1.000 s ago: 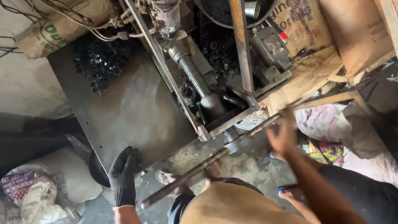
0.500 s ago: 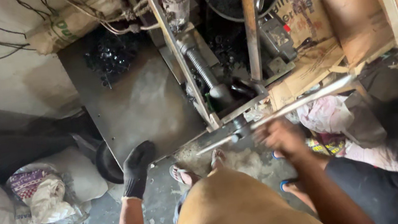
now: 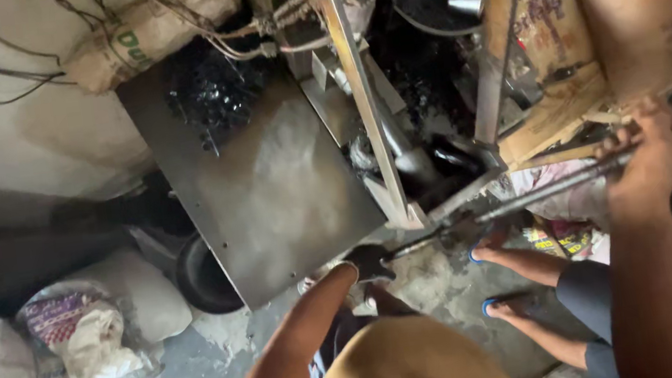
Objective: The person operates a manual press machine by placing a metal mold under the press head, pulling a lever to activate the press, and then removing the mold. This cycle is repeated multiple times throughout the video.
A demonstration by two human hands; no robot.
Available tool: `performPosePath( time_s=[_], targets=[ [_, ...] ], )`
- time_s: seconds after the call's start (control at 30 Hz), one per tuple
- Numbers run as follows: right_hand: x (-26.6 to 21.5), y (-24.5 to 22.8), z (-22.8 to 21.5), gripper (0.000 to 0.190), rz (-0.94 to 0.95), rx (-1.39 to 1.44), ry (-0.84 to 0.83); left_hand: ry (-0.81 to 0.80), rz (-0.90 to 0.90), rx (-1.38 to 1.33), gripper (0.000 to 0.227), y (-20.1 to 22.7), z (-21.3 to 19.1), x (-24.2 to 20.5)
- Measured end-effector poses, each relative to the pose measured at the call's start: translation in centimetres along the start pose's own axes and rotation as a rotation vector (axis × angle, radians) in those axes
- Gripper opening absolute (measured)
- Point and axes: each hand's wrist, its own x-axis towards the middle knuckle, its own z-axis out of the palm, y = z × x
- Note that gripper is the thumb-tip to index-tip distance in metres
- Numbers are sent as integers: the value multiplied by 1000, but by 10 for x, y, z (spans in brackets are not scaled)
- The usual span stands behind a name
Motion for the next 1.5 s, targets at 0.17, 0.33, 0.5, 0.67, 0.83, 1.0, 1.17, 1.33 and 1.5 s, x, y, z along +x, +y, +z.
performPosePath(
  time_s=[0.17, 0.33, 0.5, 0.67, 0.83, 1.0, 1.17, 1.33, 1.5],
  targets=[
    [2, 13, -11, 16, -53, -23, 13, -112, 167, -168, 55, -35, 17, -4],
    [45, 40, -42, 7, -18, -138, 94, -42, -210, -90, 45, -18, 18, -35],
    [117, 98, -74, 11, 237, -258, 114, -48, -531, -29, 40, 2, 10, -88],
    [161, 150, -79, 19, 558, -452, 109, 97, -481, -162, 40, 22, -3, -128],
    [154, 165, -63, 26, 600, -346, 174, -61, -673, 17, 47, 54, -22, -147],
    [150, 169, -62, 34, 438, -104, 224, 265, -478, 29, 42, 78, -38, -170],
    [149, 191, -82, 33, 281, 151, 12, 548, -629, -75, 34, 120, -45, -158],
    [153, 206, -108, 36, 116, -39, -341, 704, -514, 195, 32, 165, -44, -87],
    [164, 181, -134, 41, -92, -521, -580, 770, -697, 293, 21, 178, -27, -27]
  ],
)
